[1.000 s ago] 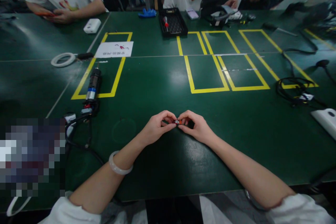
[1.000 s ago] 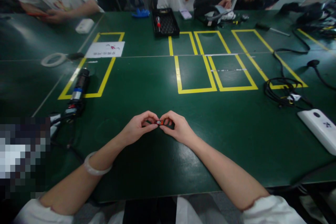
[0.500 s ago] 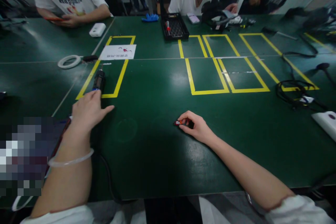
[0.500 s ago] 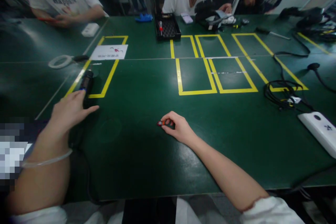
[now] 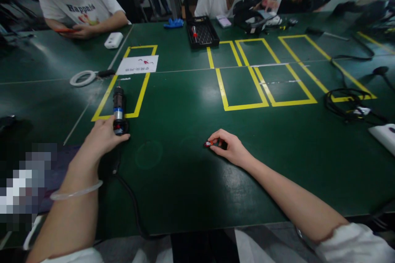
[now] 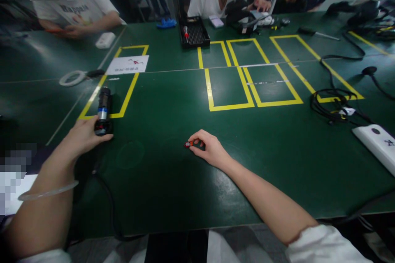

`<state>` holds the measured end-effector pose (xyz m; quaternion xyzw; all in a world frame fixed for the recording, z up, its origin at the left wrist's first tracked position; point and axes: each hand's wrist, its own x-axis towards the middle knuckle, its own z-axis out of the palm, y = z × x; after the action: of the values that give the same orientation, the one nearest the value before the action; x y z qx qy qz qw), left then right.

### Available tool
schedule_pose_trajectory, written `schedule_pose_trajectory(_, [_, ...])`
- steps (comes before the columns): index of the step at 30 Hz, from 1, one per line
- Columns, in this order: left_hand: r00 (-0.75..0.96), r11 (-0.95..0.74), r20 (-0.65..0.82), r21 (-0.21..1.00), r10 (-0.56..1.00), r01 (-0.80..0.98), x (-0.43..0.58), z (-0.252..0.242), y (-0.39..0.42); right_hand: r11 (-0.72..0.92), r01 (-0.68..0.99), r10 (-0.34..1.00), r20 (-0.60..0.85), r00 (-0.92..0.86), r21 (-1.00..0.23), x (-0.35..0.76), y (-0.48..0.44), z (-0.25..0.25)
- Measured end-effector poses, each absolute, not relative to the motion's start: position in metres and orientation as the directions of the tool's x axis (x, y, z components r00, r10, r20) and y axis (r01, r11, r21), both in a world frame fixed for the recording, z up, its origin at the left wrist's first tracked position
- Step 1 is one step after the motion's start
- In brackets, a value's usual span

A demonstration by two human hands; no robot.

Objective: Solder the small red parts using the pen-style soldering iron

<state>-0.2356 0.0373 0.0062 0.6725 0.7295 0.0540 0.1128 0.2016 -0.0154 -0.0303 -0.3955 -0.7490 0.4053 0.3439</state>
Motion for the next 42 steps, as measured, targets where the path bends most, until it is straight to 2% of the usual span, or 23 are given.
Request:
schedule_pose_trajectory(2, [-0.119, 0.128, -0.085, 0.115, 0.989, 0.985, -0.21, 0.01, 0.03, 0.36, 0.314, 0.874, 0.2, -0.443, -0.878, 0.201, -0.015, -0.03])
schedule_pose_trajectory(4, [-0.12, 0.125, -0.063, 0.084, 0.991, 0.989, -0.184, 0.011, 0.023, 0.363, 0.312, 0.878, 0.21, -0.43, -0.878, 0.201, -0.015, -0.029])
schedule_pose_trajectory(13, [0.087, -0.085, 0.0, 0.204, 0.996, 0.975, -0.068, 0.005, 0.005, 0.352, 0.349, 0.914, 0.239, -0.328, -0.869, 0.203, -0.013, -0.032])
schedule_pose_trajectory(19, [0.227, -0.225, 0.03, 0.316, 0.973, 0.922, -0.008, 0.004, -0.005, 0.346, 0.459, 0.935, 0.257, -0.246, -0.818, 0.207, -0.009, -0.033])
schedule_pose_trajectory(24, [0.317, -0.298, 0.018, 0.394, 0.948, 0.87, 0.017, 0.0, -0.013, 0.37, 0.505, 0.927, 0.272, -0.26, -0.78, 0.21, -0.008, -0.036])
schedule_pose_trajectory(34, [0.337, -0.331, 0.045, 0.348, 0.941, 0.877, 0.022, -0.002, -0.018, 0.406, 0.547, 0.91, 0.267, -0.319, -0.732, 0.208, -0.014, -0.036])
schedule_pose_trajectory(42, [0.309, -0.317, 0.073, 0.279, 0.948, 0.906, 0.028, 0.0, -0.017, 0.317, 0.556, 0.947, 0.228, -0.225, -0.768, 0.206, -0.018, -0.03])
